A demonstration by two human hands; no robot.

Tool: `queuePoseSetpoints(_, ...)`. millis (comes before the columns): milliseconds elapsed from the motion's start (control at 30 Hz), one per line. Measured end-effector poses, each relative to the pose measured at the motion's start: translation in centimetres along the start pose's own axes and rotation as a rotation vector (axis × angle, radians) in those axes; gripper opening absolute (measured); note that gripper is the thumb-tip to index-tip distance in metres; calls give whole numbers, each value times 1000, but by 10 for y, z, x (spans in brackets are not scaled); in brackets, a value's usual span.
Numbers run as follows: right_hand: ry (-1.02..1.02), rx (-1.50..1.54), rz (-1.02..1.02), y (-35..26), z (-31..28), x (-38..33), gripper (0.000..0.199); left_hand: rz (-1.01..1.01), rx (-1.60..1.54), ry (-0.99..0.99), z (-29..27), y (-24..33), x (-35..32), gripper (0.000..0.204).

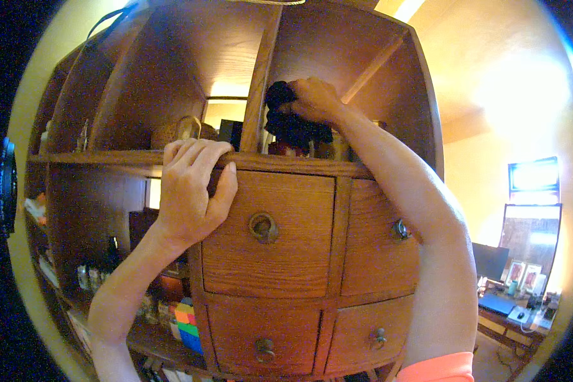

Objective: The person wipes various surfaces in a room using a blue cloth. They clean a wooden bookshelf, a glass door, a desk, a chair, and a window frame. The person moves between different areas of the room to clean each item individually.

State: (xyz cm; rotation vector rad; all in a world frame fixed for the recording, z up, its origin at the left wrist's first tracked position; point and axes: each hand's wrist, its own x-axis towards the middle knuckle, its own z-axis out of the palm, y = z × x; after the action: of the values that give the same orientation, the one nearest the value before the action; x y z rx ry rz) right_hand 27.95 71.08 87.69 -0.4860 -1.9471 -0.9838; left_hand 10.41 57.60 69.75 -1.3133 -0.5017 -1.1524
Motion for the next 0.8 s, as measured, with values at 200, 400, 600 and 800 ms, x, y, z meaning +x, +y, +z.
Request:
queuePoseSetpoints(200,112,106,22,21,6,3,38,6,2,9,-1,2,1,20)
queuePoseSetpoints(400,417,141,172,33,-23,-5,26,-16,1,-33,-4,4,1,21)
queuePoseSetpoints(600,609,-222,389,78,-54,-21,29,-32,-3,-68,-6,6,2,21)
queuePoseSetpoints(800,253,-419,407,105,-57,-49,27,11,25,10,-2,4,1,20)
